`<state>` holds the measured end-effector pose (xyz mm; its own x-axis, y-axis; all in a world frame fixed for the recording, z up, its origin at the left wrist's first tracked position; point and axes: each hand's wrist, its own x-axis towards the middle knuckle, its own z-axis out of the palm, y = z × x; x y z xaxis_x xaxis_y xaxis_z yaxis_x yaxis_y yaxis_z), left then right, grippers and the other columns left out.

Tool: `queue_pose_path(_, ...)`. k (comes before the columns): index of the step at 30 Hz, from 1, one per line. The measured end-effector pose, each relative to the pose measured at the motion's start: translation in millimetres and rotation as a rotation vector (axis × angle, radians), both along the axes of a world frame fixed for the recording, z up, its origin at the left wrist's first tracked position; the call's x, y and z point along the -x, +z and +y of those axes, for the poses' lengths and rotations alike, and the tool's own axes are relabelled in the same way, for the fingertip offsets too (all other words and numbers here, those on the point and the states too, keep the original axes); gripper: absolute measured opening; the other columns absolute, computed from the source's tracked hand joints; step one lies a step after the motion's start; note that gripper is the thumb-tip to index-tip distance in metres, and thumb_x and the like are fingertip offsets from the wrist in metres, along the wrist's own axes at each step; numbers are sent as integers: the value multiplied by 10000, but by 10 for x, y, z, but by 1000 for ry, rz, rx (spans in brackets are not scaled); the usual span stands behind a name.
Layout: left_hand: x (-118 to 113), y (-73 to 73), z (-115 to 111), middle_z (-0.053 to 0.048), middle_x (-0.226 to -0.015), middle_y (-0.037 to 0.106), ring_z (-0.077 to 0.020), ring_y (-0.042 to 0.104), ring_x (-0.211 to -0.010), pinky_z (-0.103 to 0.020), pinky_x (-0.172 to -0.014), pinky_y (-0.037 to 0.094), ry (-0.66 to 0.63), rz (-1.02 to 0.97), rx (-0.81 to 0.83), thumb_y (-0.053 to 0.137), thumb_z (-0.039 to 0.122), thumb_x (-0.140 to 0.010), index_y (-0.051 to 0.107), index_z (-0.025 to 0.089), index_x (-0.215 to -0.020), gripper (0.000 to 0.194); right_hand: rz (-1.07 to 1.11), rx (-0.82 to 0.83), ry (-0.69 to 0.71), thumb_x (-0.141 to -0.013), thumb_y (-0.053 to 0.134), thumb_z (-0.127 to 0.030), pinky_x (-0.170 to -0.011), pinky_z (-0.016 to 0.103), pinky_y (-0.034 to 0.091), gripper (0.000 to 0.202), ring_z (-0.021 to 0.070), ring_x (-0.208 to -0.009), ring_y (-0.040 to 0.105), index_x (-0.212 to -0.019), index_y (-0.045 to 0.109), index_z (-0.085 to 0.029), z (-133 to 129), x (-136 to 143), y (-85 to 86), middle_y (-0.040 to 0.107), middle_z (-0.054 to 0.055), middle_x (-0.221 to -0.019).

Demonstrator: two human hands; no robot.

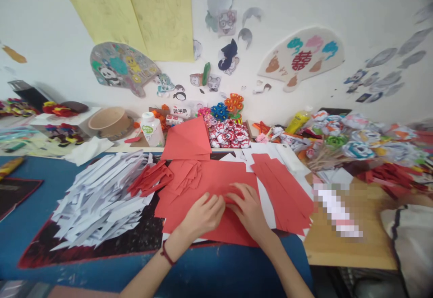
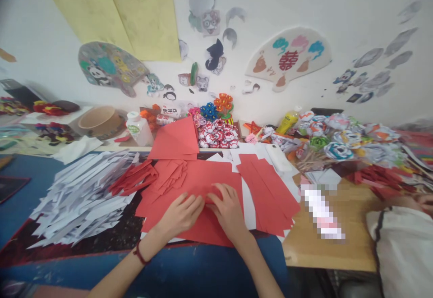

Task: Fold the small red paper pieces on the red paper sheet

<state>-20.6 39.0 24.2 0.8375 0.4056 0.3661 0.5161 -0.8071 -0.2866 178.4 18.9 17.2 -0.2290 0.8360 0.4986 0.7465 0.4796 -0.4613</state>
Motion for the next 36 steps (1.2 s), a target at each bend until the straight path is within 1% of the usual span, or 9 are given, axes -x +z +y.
queue_pose_path(3,-8,-66,-61,-108,-1112,661,-194,586,-921,-368,-877,426,16,19,55,418,113,-950,613,123,-1103,248,-197,-137,37,-946,498,-138,-906,465,480,191,274,-1092,543,-921,677,-199,-83,-77,-91,620,125,-1173)
queue_pose_path(7,54,-125,-53,-91,-1119,656,-207,577,-904,-379,-850,398,104,3,112,470,162,-956,602,139,-1107,202,-277,-76,91,-969,453,-134,-853,416,486,202,245,-994,565,-925,648,-163,-116,-130,-147,640,123,-1087)
queue_pose_path(10,98,-114,-25,-78,-1061,669,-212,569,-888,-385,-829,376,148,-60,144,483,256,-970,612,158,-1055,183,-259,-7,100,-983,421,-132,-833,385,481,211,223,-931,577,-942,626,-162,-97,-135,-137,650,106,-1021)
queue_pose_path(14,121,-56,-8,-43,-973,683,-189,548,-846,-362,-799,346,148,-150,240,445,165,-973,627,187,-1018,189,-174,29,69,-991,418,-150,-770,359,477,208,210,-813,579,-927,614,-168,-70,-115,-107,660,78,-872)
queue_pose_path(19,52,-27,-7,-37,-855,656,-188,527,-810,-344,-730,320,317,-244,364,427,206,-984,643,196,-894,234,9,165,29,-992,454,-215,-743,332,477,183,196,-804,580,-912,617,-187,-16,-68,-58,651,59,-856)
queue_pose_path(23,7,-54,-120,-79,-979,676,-206,554,-865,-356,-777,349,471,-256,240,437,193,-971,668,174,-981,232,33,271,2,-986,464,-204,-756,330,468,161,197,-839,569,-916,607,-189,35,-39,-66,638,50,-884)
queue_pose_path(27,20,-127,-331,-84,-1194,666,-219,558,-1068,-383,-957,337,351,-253,28,351,121,-972,636,181,-1199,370,63,295,-3,-986,459,-199,-782,339,465,154,201,-861,559,-922,598,-189,57,-30,-106,633,49,-898)
queue_pose_path(33,-3,-232,-403,-66,-1327,601,-206,520,-1215,-376,-1059,326,339,-115,155,321,109,-958,576,166,-1308,437,75,303,-21,-984,461,-201,-790,345,486,157,197,-863,568,-914,601,-195,92,-27,-119,627,42,-898)
queue_pose_path(36,-13,-248,-373,-71,-1362,573,-214,503,-1246,-383,-1074,332,350,-96,178,334,116,-948,538,163,-1350,453,44,230,-95,-980,472,-215,-848,374,504,161,216,-958,582,-1013,627,-188,25,-28,-119,628,77,-1013)
